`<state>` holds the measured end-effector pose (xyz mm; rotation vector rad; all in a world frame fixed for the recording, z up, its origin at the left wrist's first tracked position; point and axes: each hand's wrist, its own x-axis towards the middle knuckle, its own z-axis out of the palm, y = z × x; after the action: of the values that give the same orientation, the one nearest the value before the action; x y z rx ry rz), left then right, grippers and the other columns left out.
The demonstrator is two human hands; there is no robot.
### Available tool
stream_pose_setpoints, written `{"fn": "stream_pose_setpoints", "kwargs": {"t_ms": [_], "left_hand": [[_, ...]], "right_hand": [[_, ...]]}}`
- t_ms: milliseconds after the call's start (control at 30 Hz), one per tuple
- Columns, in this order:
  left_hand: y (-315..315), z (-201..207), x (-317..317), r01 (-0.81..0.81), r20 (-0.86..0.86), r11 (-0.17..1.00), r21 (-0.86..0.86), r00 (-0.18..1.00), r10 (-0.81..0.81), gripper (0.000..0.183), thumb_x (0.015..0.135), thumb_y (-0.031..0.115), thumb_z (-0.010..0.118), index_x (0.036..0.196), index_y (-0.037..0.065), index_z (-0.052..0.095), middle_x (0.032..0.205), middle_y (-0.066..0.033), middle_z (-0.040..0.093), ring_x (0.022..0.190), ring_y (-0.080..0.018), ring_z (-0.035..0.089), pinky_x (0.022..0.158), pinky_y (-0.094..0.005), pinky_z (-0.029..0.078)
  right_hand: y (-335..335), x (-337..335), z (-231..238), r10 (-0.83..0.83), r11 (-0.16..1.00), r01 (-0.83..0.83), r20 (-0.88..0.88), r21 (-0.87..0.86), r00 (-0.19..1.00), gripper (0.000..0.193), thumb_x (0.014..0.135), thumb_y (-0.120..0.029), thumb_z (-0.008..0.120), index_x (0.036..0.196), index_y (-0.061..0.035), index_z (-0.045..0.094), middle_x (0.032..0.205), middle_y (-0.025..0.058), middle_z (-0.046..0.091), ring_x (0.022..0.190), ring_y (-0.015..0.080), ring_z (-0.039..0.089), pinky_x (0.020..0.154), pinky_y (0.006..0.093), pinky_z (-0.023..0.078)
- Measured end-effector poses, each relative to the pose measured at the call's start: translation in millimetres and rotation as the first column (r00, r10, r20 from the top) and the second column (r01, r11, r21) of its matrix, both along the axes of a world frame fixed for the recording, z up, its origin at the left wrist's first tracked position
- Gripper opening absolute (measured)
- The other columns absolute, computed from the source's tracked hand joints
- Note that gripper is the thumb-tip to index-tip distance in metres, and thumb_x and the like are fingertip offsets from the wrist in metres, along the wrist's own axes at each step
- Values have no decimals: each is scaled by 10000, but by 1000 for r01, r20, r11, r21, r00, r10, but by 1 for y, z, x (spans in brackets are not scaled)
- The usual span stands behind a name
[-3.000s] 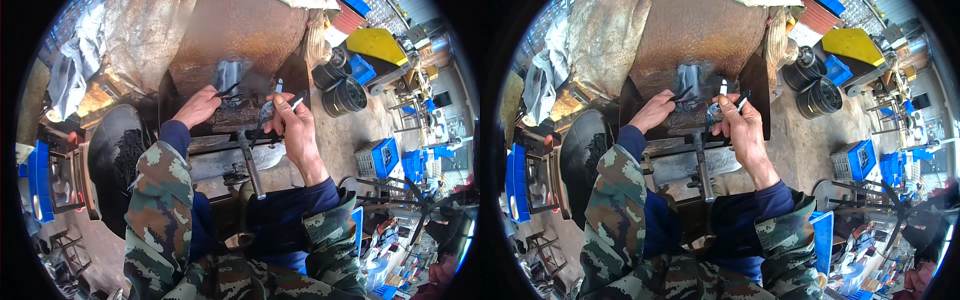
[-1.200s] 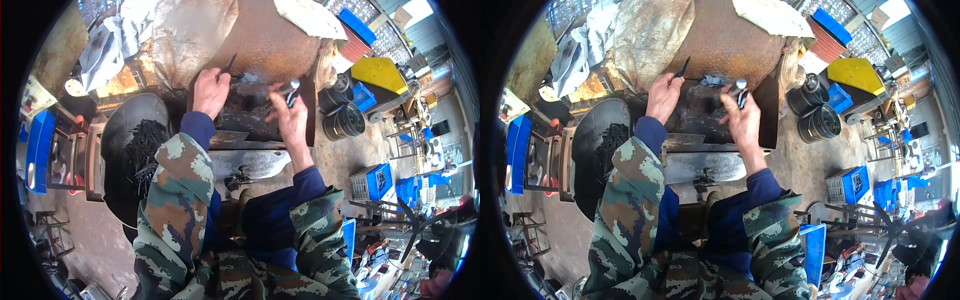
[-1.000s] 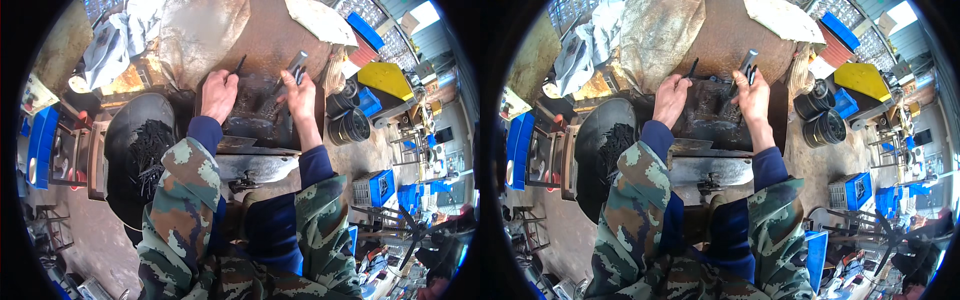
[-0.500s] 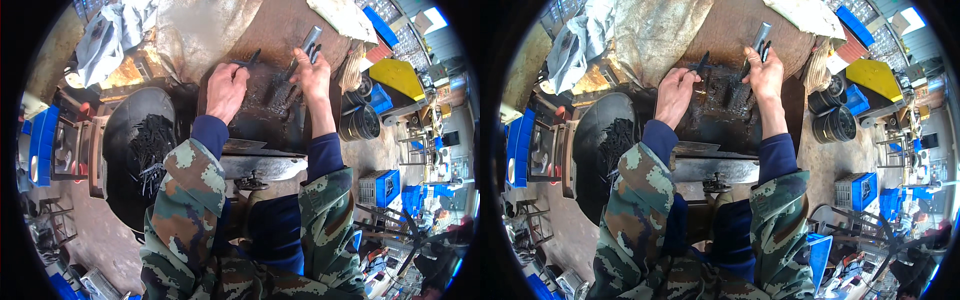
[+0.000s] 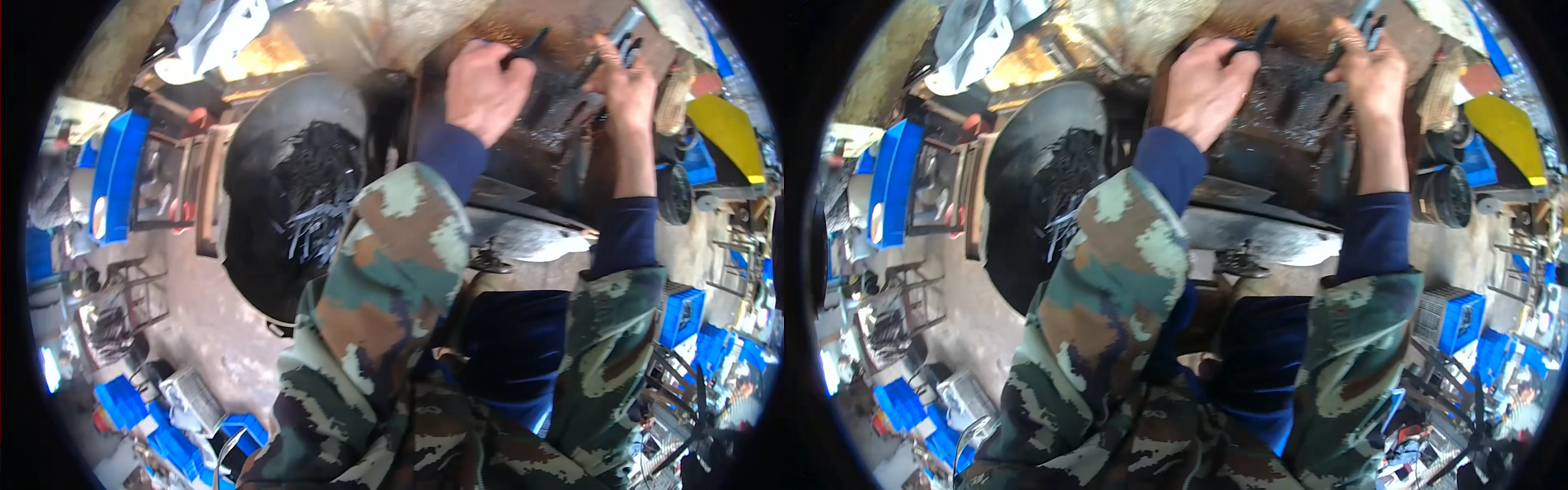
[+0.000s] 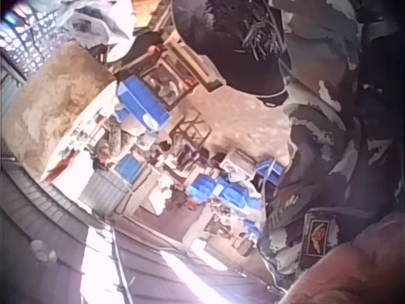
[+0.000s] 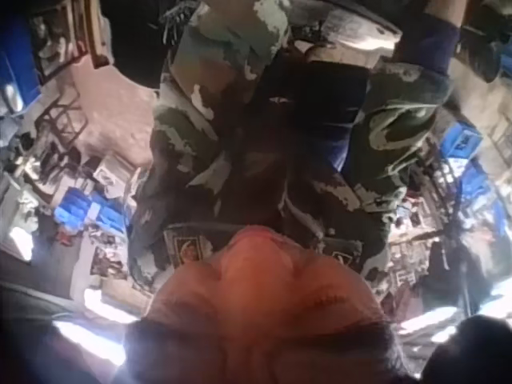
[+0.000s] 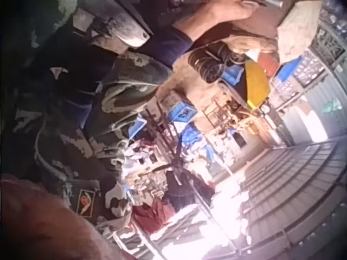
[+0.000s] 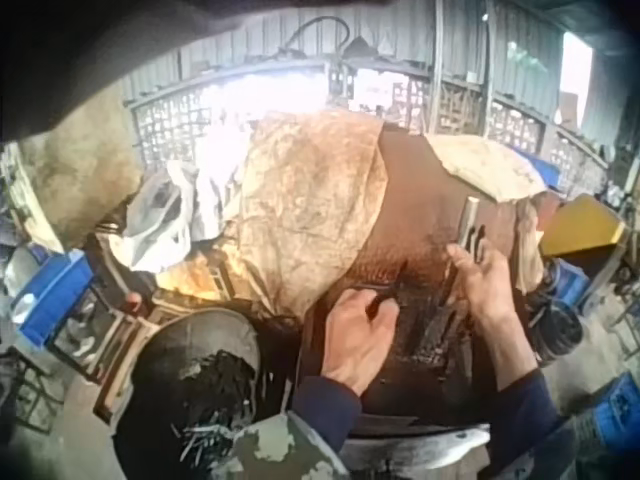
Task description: The recorder is assembling and inspecting small metal pins at a workbench.
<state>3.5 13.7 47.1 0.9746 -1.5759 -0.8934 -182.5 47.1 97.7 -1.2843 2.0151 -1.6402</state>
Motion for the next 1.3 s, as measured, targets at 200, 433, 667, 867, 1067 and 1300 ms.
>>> {"fn": "stream_pose_setpoints", "kwargs": {"t_ms": [200,433,667,867,1067,1300], "left_hand": [[12,17,11,143,-180,978,154,977,-114,203,868,175,690,912,-23,695,749,-86,659,624,-137,556,596,-285,462],[-4,34,156,245,363,969,25,901,-237,216,960,149,624,1096,4,709,940,-58,736,855,-78,648,759,-247,500],[9,-61,365,95,837,986,140,521,-169,184,863,176,676,963,23,703,928,-184,671,869,-379,651,780,-410,514],[24,-135,379,125,897,940,318,282,-341,230,792,95,634,1004,32,697,1014,-185,648,959,-397,633,827,-447,518],[26,-175,409,-33,894,901,433,147,-424,288,793,141,644,1072,111,714,1200,-148,621,1069,-383,622,914,-459,518],[29,-182,411,20,844,844,536,-20,-535,498,763,75,674,1250,146,599,1429,-157,421,1093,-408,614,923,-468,518]], "right_hand": [[-8,-16,-13,8,999,-8,5,51,1000,352,907,-416,701,1010,-80,729,583,-16,552,514,84,569,557,249,430],[-8,-22,-15,41,999,-42,54,25,998,402,942,-335,682,1122,25,677,578,-60,423,521,66,481,536,217,422],[-9,20,-2,75,997,-68,154,-48,985,421,932,-351,693,1129,21,673,587,-68,389,527,60,467,552,218,448],[-2,14,0,26,1000,-27,127,5,992,482,928,-367,696,1159,52,637,597,-65,389,539,62,466,568,222,465],[-8,-4,-8,-16,998,14,29,65,999,531,910,-404,711,1159,58,628,597,-62,398,547,71,487,588,224,474],[-4,9,-2,12,1000,-13,81,10,997,535,910,-411,709,1168,50,628,603,-69,401,557,62,489,587,215,472]]}}
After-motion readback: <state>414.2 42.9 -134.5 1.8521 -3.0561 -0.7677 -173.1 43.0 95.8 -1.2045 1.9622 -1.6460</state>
